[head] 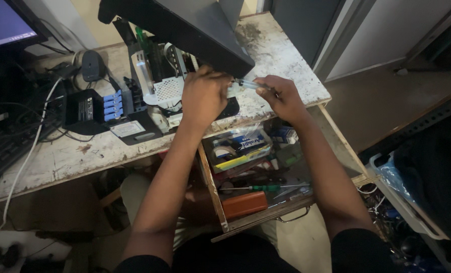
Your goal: The person lifts and opens an inkjet printer on a workbench, removes its cover and internal parts, then uses a syringe to flush liquid through the printer's ink system and printhead area. They repeatedly draw and inject fluid, reposition printer components, and handle the ink cartridge assembly while working.
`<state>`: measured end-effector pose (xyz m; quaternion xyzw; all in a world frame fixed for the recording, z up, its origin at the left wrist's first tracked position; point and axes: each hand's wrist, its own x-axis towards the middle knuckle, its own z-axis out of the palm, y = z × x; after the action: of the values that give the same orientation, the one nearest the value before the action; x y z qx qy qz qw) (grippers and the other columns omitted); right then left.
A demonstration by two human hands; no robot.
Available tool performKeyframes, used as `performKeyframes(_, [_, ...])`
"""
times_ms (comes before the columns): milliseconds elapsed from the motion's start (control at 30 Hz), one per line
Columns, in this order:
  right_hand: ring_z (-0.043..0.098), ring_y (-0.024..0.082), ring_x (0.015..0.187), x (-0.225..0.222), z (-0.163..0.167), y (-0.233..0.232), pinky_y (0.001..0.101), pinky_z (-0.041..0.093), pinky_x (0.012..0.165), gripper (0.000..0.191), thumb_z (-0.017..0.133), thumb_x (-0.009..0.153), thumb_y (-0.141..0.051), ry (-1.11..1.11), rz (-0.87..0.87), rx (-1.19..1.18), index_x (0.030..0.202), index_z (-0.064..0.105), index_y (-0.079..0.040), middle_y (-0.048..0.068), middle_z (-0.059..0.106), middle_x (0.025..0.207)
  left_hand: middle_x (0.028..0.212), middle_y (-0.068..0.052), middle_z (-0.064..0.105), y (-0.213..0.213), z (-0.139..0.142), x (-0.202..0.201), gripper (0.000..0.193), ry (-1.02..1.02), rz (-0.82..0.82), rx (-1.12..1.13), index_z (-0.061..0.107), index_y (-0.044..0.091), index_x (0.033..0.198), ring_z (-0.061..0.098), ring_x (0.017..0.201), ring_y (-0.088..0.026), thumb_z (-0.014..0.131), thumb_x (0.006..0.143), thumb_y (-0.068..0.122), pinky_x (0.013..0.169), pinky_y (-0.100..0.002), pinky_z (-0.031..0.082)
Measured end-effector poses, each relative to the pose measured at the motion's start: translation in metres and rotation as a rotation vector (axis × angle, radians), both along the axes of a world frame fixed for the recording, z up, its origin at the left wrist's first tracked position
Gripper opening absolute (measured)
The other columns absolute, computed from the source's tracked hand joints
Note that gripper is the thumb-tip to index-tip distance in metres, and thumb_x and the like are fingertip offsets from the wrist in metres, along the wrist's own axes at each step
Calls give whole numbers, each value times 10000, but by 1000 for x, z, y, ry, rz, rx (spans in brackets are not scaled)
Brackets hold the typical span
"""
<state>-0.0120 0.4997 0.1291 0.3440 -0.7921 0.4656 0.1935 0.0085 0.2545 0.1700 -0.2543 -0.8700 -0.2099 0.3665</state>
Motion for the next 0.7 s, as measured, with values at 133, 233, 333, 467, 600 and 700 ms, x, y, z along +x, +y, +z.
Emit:
performKeyframes(133, [536,117,677,-2,-3,0,304,439,634,197,695,1018,-104,-12,28,-16,1192,708,-15,57,651,832,941,-16,788,-1,-1,0,238,18,-16,15,814,121,969,669,998,-251,704,783,20,819,-410,503])
performKeyframes(233, [535,117,676,-3,-4,0,304,437,631,201,691,1020,-114,-8,23,-3,1195,707,-16,55,640,825,951,-11,792,0,0,0,252,-30,-8,11,815,122,982,674,992,-231,689,801,1,828,-406,506])
performKeyframes(333, [539,118,683,-6,-6,1,304,440,637,197,684,1026,-115,-2,18,19,1197,708,-20,53,637,826,938,-10,793,0,0,0,213,-41,-12,6,816,111,974,673,979,-241,703,824,11,829,-417,503])
performKeyframes(467, [535,115,689,-8,-9,3,307,440,642,182,685,1031,-130,-1,-7,61,1177,704,-23,51,614,808,967,-23,792,1,0,0,215,-2,-1,17,814,120,973,673,992,-247,707,818,14,818,-418,505])
performKeyframes(600, [541,101,740,-8,-12,2,295,452,662,226,679,1038,-168,-55,33,11,1203,693,-16,41,625,836,968,-21,793,0,0,-1,240,-3,4,6,815,126,964,670,992,-257,706,781,14,789,-423,505])
performKeyframes(700, [535,99,761,-7,-11,1,290,446,681,226,673,1050,-175,-81,42,10,1207,698,-15,40,619,837,960,-17,791,0,0,-1,225,-3,-4,1,810,124,949,671,988,-252,711,779,15,775,-424,501])
